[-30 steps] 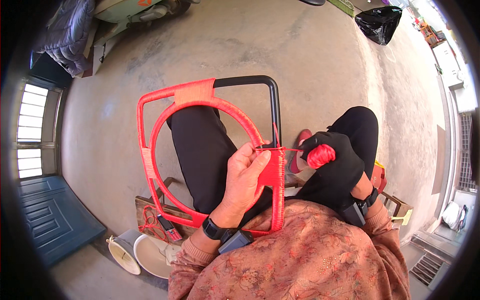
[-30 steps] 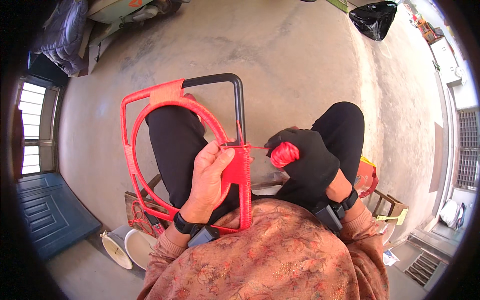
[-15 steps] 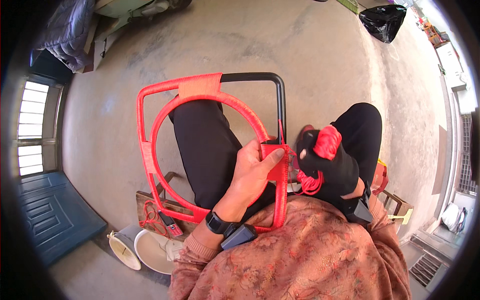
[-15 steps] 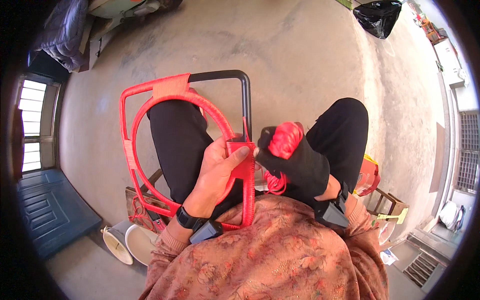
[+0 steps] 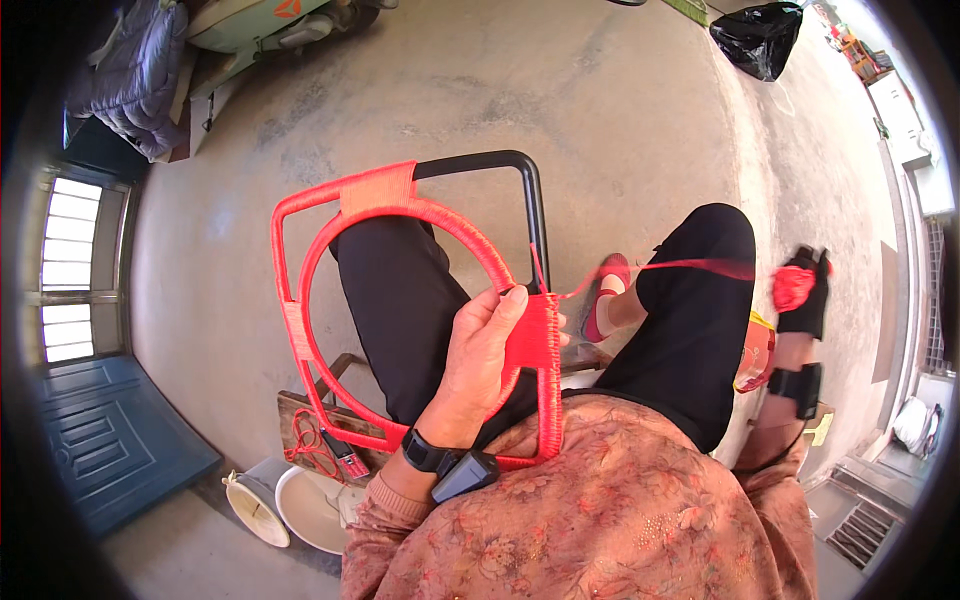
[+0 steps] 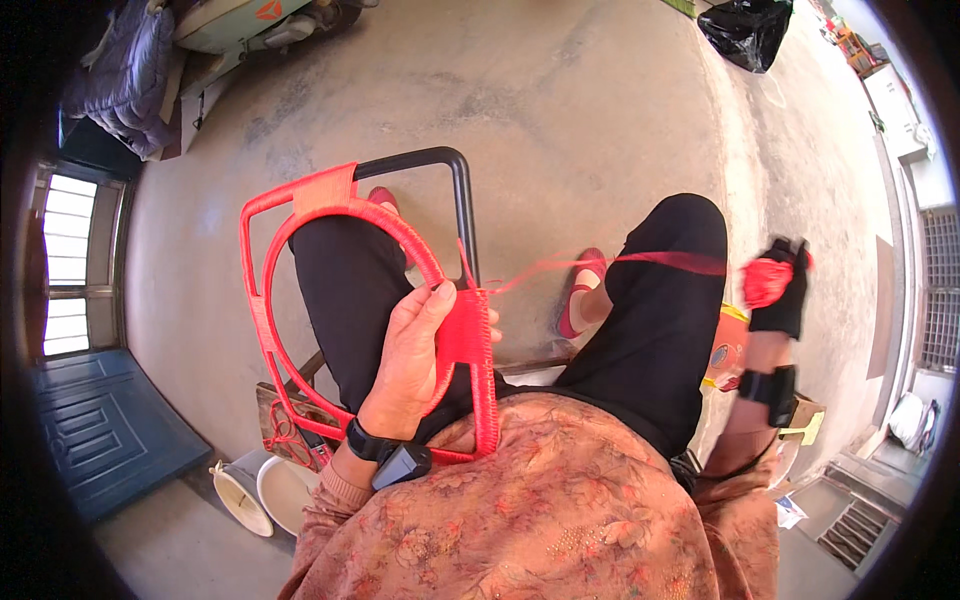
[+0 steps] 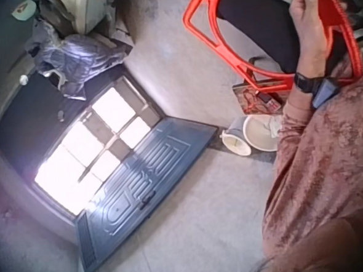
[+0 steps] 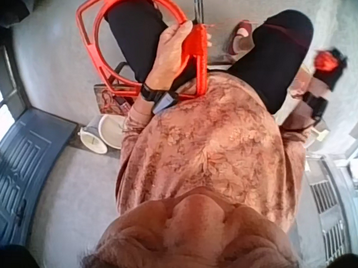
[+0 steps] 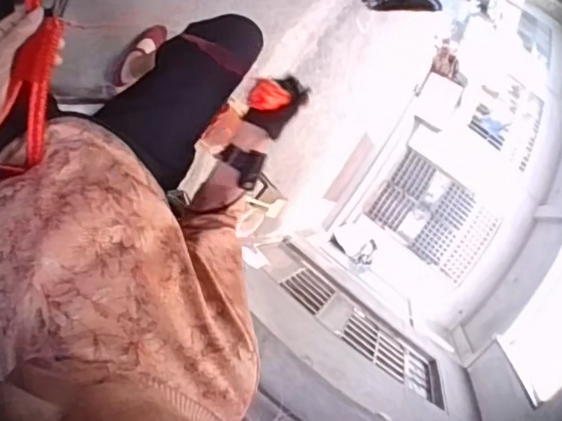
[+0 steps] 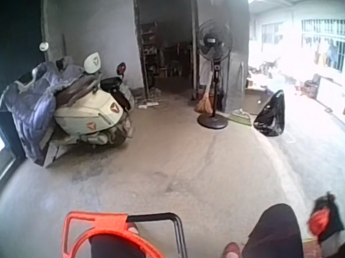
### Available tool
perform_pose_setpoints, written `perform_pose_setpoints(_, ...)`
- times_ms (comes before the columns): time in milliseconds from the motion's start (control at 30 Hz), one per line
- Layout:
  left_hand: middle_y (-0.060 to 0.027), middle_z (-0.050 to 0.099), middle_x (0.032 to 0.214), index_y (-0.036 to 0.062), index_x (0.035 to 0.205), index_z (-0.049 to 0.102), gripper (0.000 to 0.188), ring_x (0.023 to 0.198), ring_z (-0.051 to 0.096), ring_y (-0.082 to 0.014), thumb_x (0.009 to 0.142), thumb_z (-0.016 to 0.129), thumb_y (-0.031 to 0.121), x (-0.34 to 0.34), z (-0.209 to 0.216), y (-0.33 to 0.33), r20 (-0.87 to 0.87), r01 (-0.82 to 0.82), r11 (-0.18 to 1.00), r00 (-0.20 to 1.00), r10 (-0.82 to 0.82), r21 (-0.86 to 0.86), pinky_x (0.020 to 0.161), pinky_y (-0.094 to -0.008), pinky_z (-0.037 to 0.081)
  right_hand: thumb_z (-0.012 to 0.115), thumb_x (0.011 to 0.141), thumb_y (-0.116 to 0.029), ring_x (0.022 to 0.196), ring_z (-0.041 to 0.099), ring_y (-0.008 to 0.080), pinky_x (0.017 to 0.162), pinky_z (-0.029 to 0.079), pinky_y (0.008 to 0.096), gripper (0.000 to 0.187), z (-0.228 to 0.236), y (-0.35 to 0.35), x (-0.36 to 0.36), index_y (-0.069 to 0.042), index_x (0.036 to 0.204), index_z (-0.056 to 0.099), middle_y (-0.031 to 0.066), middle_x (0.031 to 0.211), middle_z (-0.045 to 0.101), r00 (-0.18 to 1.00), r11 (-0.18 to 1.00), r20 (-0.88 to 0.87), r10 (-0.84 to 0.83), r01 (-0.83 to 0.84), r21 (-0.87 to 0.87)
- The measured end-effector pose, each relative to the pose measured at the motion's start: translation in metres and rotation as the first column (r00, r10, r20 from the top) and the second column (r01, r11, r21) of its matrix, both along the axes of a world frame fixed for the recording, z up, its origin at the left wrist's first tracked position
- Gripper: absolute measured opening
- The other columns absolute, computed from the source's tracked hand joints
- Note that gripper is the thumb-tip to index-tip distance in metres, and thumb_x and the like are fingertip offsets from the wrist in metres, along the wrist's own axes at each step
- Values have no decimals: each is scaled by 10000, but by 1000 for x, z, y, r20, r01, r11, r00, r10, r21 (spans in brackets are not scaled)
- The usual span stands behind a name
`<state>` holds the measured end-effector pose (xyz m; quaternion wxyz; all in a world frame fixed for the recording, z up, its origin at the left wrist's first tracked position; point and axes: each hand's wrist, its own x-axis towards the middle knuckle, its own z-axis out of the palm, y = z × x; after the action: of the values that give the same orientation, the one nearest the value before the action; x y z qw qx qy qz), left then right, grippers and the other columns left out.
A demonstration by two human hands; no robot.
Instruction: Wrapping a red plastic stool frame with red cord.
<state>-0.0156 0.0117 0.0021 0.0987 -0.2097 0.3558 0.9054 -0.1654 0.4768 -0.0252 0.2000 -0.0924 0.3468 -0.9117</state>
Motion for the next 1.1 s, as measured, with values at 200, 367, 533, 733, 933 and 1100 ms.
perform_pose_setpoints(200,-157,671,895,-18,1038,568,278,767,677,-234,975,521,249,0,2,0,17,28,995,999,-29,93,709,-347,567,567,928,-382,799,568,159,722,478,306,352,14,74,11,-57,1061,584,32,861,601,677,666,148,-721,619,417)
perform_pose_setpoints(367,-156,673,910,-21,1048,563,274,790,677,-232,977,517,240,1,5,1,-2,70,994,998,-70,83,741,-345,559,549,933,-209,955,601,195,856,472,296,412,35,-68,40,-48,1308,492,66,1091,619,967,728,32,-254,170,664)
perform_pose_setpoints(533,-181,668,926,-21,1049,570,238,783,680,-253,967,512,195,0,1,5,8,80,996,997,-80,34,717,-347,568,516,884,-25,1047,588,195,895,454,307,458,49,-191,58,-59,1339,482,64,1174,615,941,241,-197,275,131,962)
perform_pose_setpoints(733,-151,677,911,-47,1043,599,271,772,683,-223,975,499,195,-7,4,2,-8,122,992,992,-122,-10,709,-307,554,594,758,5,813,647,235,743,509,339,521,75,-289,35,-138,1259,569,66,1014,658,671,444,-418,612,146,884)
perform_pose_setpoints(933,-114,682,850,-20,1046,612,259,730,681,-194,976,504,205,-7,0,-2,-11,171,985,985,-171,19,654,-285,545,626,730,-103,831,627,257,672,503,367,296,69,-289,31,-128,1024,605,69,891,617,213,421,-579,787,500,756)
perform_pose_setpoints(1100,-121,679,887,-18,1024,598,189,701,685,-219,957,529,145,-9,-2,-3,21,164,986,986,-165,15,630,-323,581,586,770,-149,817,629,239,670,511,342,251,58,-287,43,-77,1009,576,55,876,605,63,368,-621,781,757,540)
